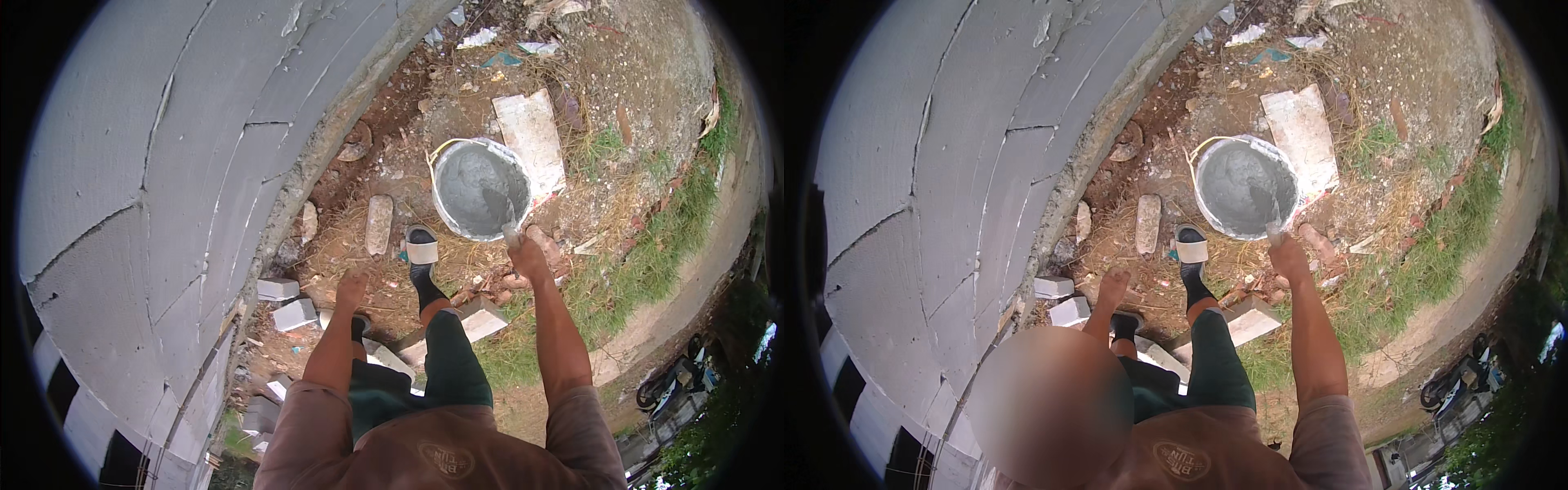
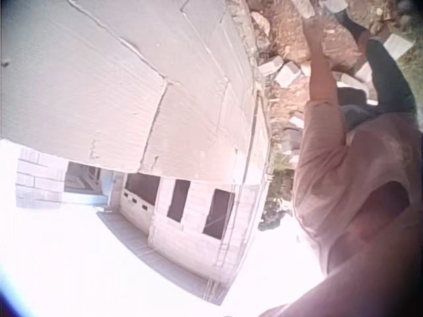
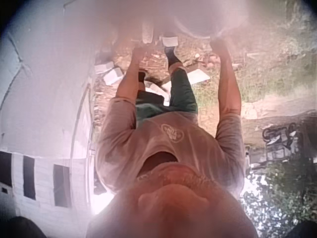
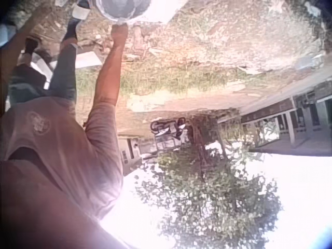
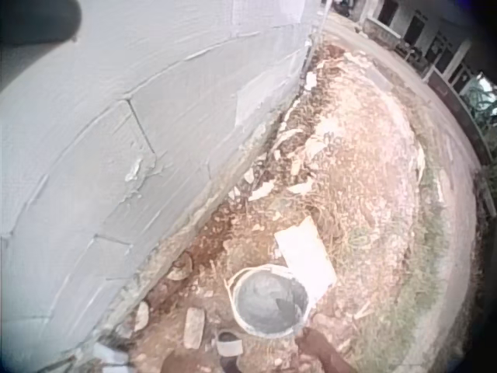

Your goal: The person scoops cement from a bucket with a trowel and applies it to the top of a partially built wall. They then pick up a concrete block, place it on the mortar, and adjust its position. Finally, they use a string line to check alignment.

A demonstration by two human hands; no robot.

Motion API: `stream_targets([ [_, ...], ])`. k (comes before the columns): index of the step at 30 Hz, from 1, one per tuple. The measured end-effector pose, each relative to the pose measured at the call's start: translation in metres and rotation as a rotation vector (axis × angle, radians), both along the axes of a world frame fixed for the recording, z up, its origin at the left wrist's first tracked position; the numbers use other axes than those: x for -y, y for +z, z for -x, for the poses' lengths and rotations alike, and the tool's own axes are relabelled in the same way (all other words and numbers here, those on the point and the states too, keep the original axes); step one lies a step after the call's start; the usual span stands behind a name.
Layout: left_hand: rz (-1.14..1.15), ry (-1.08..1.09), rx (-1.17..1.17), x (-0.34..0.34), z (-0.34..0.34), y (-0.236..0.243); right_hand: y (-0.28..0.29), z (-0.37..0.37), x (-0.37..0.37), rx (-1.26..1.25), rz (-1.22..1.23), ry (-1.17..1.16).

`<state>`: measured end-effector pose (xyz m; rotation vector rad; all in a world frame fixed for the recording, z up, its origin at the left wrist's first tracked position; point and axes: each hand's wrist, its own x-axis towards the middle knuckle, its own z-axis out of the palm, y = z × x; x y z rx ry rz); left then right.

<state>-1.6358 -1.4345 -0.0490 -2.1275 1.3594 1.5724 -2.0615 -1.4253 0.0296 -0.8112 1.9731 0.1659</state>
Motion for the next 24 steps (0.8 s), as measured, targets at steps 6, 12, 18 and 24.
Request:
stream_targets([
  [6,0.057,0.248,0.318,-0.103,-0.135,0.160,0.101,-0.048,-0.037,-0.101,0.129,0.041],
  [12,0.529,0.287,0.182,-0.145,-0.193,0.177,0.178,-0.079,-0.077,-0.016,0.065,0.246],
  [18,0.729,0.328,-0.164,-0.085,-0.198,0.238,0.195,-0.112,-0.086,-0.074,0.266,0.236],
  [24,0.595,0.648,-0.236,-0.178,-0.286,0.268,0.234,-0.175,-0.120,-0.070,0.433,0.422],
])
